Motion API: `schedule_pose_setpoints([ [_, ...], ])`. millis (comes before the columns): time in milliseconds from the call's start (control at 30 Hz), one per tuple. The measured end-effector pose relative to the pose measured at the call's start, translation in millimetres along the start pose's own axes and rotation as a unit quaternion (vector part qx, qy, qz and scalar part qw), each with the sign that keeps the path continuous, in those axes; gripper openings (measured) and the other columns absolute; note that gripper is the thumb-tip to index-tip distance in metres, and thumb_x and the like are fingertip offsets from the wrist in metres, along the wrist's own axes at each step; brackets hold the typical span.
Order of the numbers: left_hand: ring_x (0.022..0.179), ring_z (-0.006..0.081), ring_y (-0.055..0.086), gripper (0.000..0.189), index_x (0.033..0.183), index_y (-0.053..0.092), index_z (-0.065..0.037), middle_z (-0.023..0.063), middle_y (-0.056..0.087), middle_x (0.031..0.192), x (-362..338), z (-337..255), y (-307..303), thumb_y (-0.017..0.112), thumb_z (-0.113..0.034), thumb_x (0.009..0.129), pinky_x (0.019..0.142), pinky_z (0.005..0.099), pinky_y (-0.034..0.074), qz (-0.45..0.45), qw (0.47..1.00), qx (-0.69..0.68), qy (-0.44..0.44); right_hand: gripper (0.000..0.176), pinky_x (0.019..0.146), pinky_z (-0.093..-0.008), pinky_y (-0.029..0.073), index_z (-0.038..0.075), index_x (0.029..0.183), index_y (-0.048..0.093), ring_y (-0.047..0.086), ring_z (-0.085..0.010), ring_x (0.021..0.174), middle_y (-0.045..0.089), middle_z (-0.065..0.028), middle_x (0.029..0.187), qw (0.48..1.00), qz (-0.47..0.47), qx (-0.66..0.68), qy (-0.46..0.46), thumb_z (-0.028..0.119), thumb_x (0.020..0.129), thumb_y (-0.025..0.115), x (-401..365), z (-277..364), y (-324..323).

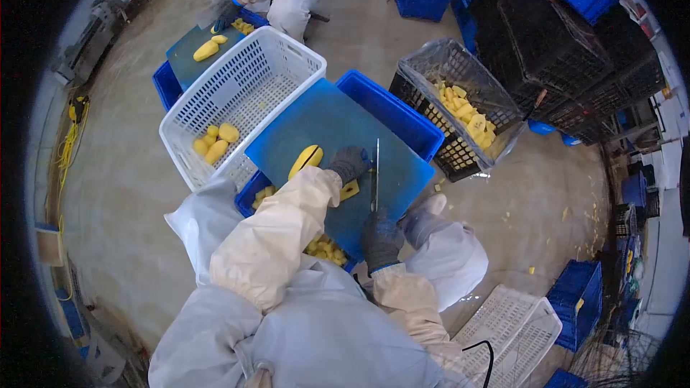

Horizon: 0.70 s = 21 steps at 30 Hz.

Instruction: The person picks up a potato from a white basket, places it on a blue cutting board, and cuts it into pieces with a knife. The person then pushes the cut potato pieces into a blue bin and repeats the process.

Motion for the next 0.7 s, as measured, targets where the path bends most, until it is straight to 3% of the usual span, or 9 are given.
schedule_pose_setpoints([
  [133, 0.097, 0.034, 0.057, 0.041, 0.097, 0.062, -0.008, 0.0187, 0.061, 0.099, -2, 1, -2, 0.06, -0.042, 0.074, 0.085, 0.0424, 0.044, -0.008, 1.0, -0.013, -0.014, 0.016, 0.062, -0.0443, 0.049, 0.009, 0.085, 0.059, 0.063, -0.0328, 0.068, 0.064, -0.0139, 0.072, 0.997, -0.016, 0.029, -0.072, 0.022, 0.081, 0.051, 16, -9, 21],
  [200, 0.098, 0.0343, 0.056, 0.041, 0.098, 0.062, -0.009, 0.0191, 0.06, 0.101, -13, -10, -9, 0.06, -0.042, 0.074, 0.086, 0.0424, 0.044, -0.034, 0.999, 0.01, -0.009, 0.021, 0.065, -0.0459, 0.048, 0.008, 0.087, 0.059, 0.063, -0.0342, 0.071, 0.064, -0.0172, 0.076, 0.996, 0.083, 0.041, 0.019, 0.026, 0.082, 0.049, 27, -1, 13],
  [300, 0.099, 0.0352, 0.056, 0.039, 0.1, 0.062, -0.01, 0.0193, 0.06, 0.103, -6, -4, -1, 0.061, -0.039, 0.075, 0.086, 0.0427, 0.044, -0.068, 0.997, 0.034, 0.0, 0.025, 0.067, -0.0472, 0.047, 0.007, 0.09, 0.059, 0.062, -0.0355, 0.071, 0.064, -0.019, 0.077, 0.987, 0.135, 0.072, 0.044, 0.028, 0.084, 0.046, 31, 5, -17],
  [467, 0.099, 0.0355, 0.055, 0.035, 0.104, 0.06, -0.011, 0.0177, 0.06, 0.104, -25, 3, -8, 0.057, -0.034, 0.078, 0.086, 0.0428, 0.044, -0.074, 0.996, -0.044, -0.004, 0.03, 0.065, -0.0469, 0.047, 0.007, 0.09, 0.058, 0.062, -0.0373, 0.071, 0.063, -0.0197, 0.075, 0.988, 0.099, 0.087, 0.084, 0.034, 0.086, 0.045, 19, 6, -35],
  [500, 0.098, 0.0349, 0.056, 0.034, 0.105, 0.06, -0.011, 0.0169, 0.06, 0.103, -32, 2, -12, 0.056, -0.033, 0.079, 0.085, 0.0425, 0.044, -0.11, 0.993, -0.045, -0.021, 0.032, 0.065, -0.0466, 0.047, 0.007, 0.09, 0.058, 0.061, -0.0378, 0.072, 0.063, -0.0201, 0.074, 0.986, 0.098, 0.071, 0.119, 0.036, 0.086, 0.045, 17, 8, -39],
  [567, 0.097, 0.0343, 0.056, 0.033, 0.105, 0.059, -0.011, 0.016, 0.061, 0.102, -44, 5, -18, 0.056, -0.031, 0.079, 0.085, 0.0422, 0.044, -0.148, 0.987, -0.046, -0.039, 0.031, 0.064, -0.0461, 0.046, 0.007, 0.091, 0.058, 0.061, -0.0373, 0.07, 0.062, -0.0201, 0.072, 0.987, 0.091, 0.09, 0.095, 0.036, 0.086, 0.046, 15, 0, -37],
  [633, 0.095, 0.034, 0.057, 0.031, 0.105, 0.059, -0.011, 0.0163, 0.061, 0.1, -57, 11, -25, 0.054, -0.028, 0.079, 0.084, 0.0424, 0.044, -0.195, 0.975, -0.102, -0.013, 0.031, 0.062, -0.0456, 0.046, 0.007, 0.091, 0.058, 0.06, -0.0367, 0.069, 0.061, -0.0201, 0.071, 0.988, 0.084, 0.106, 0.069, 0.035, 0.086, 0.048, 14, -26, -7],
  [700, 0.094, 0.0342, 0.057, 0.031, 0.105, 0.059, -0.011, 0.0165, 0.061, 0.099, -76, 11, -36, 0.053, -0.028, 0.08, 0.084, 0.0427, 0.044, -0.191, 0.976, -0.1, -0.007, 0.041, 0.065, -0.0515, 0.044, 0.011, 0.107, 0.056, 0.058, -0.0415, 0.071, 0.06, -0.0232, 0.078, 0.961, 0.037, 0.273, 0.028, 0.045, 0.085, 0.048, 9, -66, 60],
])
Point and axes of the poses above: each hand's wrist, its own x-axis towards the middle knuckle, its own y-axis out of the palm, z = x × y, the point moved 1 cm from there along x, towards the middle knuckle
